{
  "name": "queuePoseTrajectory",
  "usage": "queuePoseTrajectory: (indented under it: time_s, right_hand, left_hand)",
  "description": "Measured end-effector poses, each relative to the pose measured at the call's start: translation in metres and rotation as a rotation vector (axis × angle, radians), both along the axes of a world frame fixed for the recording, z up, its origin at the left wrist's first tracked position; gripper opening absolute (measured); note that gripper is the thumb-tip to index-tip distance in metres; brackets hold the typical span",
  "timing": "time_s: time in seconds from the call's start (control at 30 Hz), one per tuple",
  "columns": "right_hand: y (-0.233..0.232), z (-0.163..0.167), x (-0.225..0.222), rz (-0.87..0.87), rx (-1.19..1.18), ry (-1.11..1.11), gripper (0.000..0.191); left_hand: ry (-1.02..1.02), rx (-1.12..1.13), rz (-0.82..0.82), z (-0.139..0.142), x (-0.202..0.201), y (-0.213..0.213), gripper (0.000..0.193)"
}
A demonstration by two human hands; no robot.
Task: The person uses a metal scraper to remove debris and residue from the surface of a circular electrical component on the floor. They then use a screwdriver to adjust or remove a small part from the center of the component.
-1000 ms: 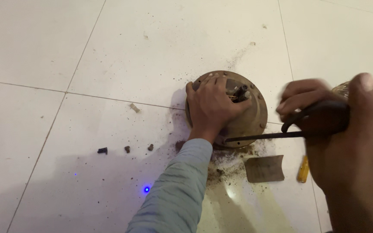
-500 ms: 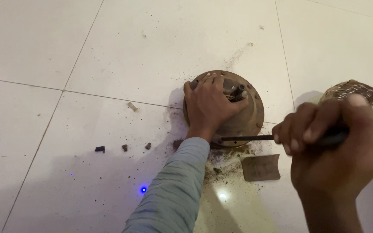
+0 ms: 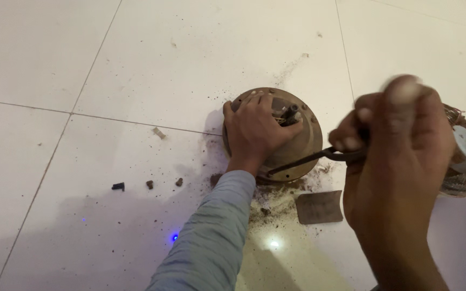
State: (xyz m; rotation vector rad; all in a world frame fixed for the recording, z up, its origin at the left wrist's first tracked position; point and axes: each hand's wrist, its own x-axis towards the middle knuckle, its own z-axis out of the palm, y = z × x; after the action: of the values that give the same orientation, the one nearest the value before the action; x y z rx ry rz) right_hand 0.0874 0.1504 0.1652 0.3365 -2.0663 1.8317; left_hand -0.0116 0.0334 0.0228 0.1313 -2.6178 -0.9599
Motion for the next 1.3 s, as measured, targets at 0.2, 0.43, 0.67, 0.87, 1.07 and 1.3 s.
queuePoseTrajectory:
  time_s: [0.2,0.43,0.67,0.87,1.07,1.3]
  right_hand:
    - [0.008,-0.021,0.001,-0.005,-0.076,0.148,0.056]
    - [-0.012,0.001,0.002,0.255,0.010,0.071,0.065]
    - [0.001,-0.010,-0.018,0.378,-0.143,-0.080,0.056]
    - [-0.006,-0.011,-0.011,0.264,-0.214,-0.115,0.059]
    - [-0.009,-0.003,-0.014,0.272,-0.240,-0.131,0.054]
    - [-0.004,-0.005,-0.010,0.398,-0.059,-0.065,0.042]
  left_hand:
    - [0.012,0.004,0.001,-0.003,0.000,-0.001,0.090]
    - [0.073,-0.076,0.027,-0.007,-0.005,0.001,0.080]
    - [-0.021,-0.007,-0.016,0.000,-0.002,0.000,0.091]
    - [0.024,-0.014,-0.015,-0.001,-0.002,-0.001,0.099]
    - [0.053,-0.025,0.015,-0.006,-0.003,0.000,0.092]
    - [-0.007,-0.032,-0.005,-0.006,-0.004,-0.001,0.097]
